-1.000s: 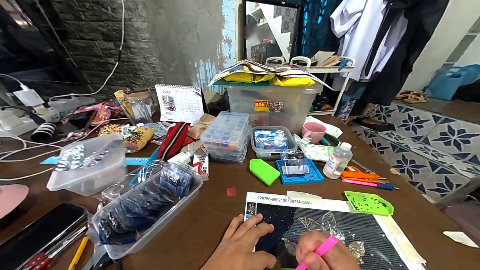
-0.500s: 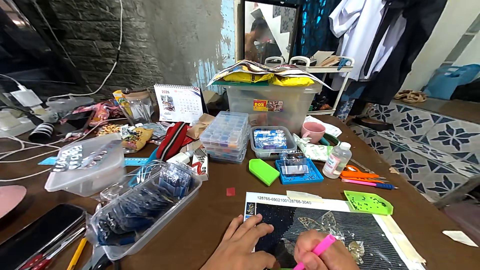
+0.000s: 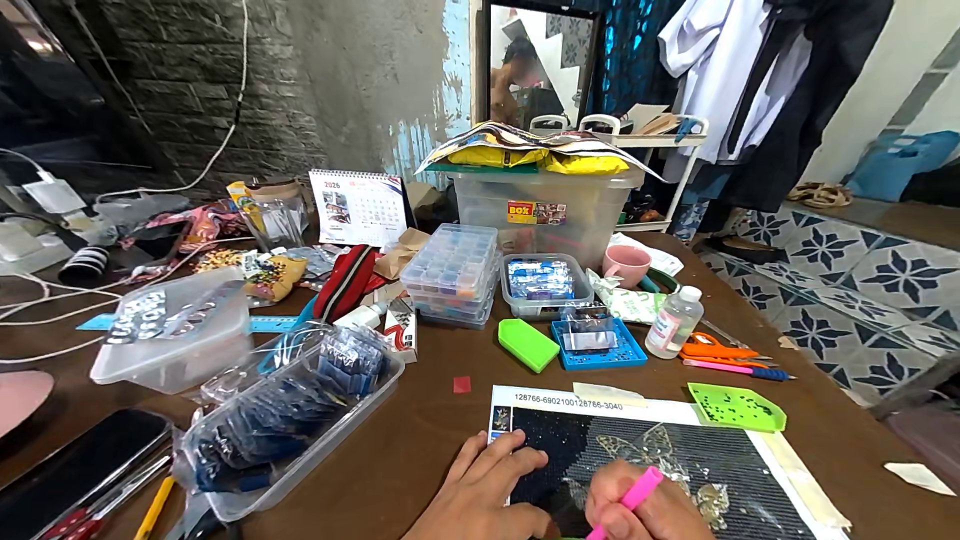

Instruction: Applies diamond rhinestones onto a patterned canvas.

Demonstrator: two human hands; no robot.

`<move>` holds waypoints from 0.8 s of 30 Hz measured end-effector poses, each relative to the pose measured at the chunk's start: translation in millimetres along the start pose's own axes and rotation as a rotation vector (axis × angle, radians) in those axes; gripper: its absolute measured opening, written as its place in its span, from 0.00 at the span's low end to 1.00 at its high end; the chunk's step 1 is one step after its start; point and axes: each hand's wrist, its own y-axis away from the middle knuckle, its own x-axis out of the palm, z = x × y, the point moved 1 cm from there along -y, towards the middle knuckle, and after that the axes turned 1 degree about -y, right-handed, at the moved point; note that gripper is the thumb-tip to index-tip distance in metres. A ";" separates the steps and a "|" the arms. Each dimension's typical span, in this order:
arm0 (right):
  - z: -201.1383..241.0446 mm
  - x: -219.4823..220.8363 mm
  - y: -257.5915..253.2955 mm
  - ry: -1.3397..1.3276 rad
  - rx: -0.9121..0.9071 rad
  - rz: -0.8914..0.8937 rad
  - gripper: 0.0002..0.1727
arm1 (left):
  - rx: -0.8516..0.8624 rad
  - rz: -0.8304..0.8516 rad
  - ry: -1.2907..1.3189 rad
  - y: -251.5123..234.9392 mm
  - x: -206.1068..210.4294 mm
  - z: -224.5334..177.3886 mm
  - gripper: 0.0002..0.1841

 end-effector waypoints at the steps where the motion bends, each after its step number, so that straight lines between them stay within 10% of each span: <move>1: -0.6 -0.1 0.4 -0.011 0.014 -0.006 0.22 | 0.000 -0.003 0.004 0.1 0.2 0.1 0.28; 19: -7.7 -1.4 -3.0 -0.193 0.332 -0.326 0.12 | 0.004 -0.055 0.081 0.9 1.2 5.7 0.39; 24: -11.1 -0.5 -3.8 -0.119 0.353 -0.291 0.12 | -0.106 -0.154 0.020 -0.6 -2.9 7.6 0.19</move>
